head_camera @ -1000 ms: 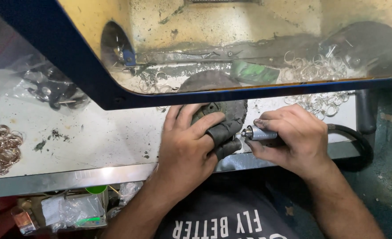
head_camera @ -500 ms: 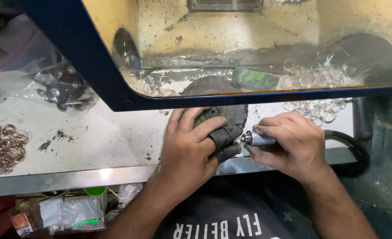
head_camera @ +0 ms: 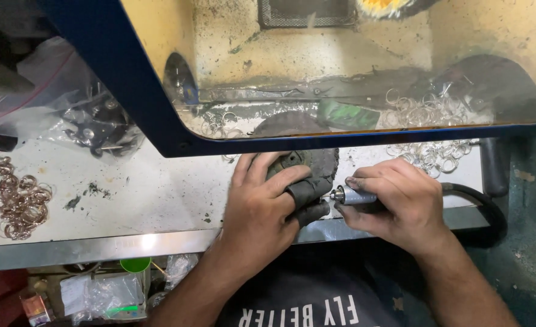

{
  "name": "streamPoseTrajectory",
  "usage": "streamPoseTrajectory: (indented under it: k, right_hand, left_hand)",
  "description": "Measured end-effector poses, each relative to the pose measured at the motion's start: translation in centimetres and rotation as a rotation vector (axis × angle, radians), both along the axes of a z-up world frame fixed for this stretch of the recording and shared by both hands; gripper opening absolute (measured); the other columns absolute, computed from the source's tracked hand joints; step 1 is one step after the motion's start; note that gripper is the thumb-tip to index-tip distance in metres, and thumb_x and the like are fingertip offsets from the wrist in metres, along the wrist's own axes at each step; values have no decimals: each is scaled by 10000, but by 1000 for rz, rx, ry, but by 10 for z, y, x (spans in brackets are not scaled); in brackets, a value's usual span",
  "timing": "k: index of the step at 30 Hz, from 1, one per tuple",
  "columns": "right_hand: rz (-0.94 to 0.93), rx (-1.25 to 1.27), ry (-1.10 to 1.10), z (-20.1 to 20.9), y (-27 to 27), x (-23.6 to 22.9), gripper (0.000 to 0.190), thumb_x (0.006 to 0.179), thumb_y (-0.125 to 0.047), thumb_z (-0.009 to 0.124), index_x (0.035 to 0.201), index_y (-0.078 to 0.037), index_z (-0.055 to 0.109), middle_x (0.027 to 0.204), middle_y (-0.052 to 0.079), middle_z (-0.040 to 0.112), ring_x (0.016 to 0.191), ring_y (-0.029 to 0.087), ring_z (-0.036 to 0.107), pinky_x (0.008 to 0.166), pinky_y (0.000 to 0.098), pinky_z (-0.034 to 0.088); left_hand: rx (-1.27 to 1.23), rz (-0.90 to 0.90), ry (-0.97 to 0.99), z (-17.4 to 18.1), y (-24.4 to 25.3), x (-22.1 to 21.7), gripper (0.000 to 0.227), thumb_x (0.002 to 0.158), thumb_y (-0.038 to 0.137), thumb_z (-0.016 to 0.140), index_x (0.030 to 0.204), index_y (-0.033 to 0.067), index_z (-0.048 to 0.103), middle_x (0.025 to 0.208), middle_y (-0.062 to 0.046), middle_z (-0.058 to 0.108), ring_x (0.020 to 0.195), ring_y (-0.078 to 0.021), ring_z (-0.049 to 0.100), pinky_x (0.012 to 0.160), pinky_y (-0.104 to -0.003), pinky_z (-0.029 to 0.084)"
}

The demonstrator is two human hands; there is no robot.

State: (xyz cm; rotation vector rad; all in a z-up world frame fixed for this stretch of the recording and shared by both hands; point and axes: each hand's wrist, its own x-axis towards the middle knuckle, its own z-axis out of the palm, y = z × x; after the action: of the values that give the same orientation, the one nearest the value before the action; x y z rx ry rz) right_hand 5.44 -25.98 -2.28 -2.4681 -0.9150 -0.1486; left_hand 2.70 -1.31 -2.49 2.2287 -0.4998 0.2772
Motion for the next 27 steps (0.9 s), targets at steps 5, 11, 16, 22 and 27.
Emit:
streamPoseTrajectory:
  k: [5,11,16,22,27]
  right_hand:
    - [-1,26,26,0,-4,1,359,824,-359,844,1036,-120,680,984,2,749,843,253,695,726,352,518]
    - [-39,-6,62,-2,-4,1,330,803,-361,846,987,-125,708,994,-1,761,873,231,704,741,338,517]
    - [6,46,48,1,-3,3,326,838,-335,829,1012,-106,676,979,11,753,834,235,696,741,342,514]
    - [-43,-27,43,-2,-4,2,338,806,-379,843,979,-127,699,984,-13,757,880,231,705,732,349,512]
    - [-46,-59,38,-2,-2,2,318,832,-398,807,969,-125,719,986,-21,757,868,232,699,728,344,504]
  left_hand:
    - [20,-2,8,-2,1,-1,249,858,312,831,1083,209,801,1183,6,730,1167,-369,575,1016,-528,398]
    - [9,13,-1,-2,1,-1,260,890,371,814,1097,214,794,1173,6,732,1139,-359,587,994,-510,405]
    - [8,7,-17,-3,0,0,267,891,379,791,922,114,801,1146,9,729,1119,-364,584,973,-521,405]
    - [25,13,-16,-2,1,0,282,886,389,819,1107,215,793,1169,17,729,1126,-344,584,988,-503,409]
    - [-9,7,-17,0,1,1,222,894,335,819,1022,155,795,1145,5,725,1135,-359,583,1002,-515,407]
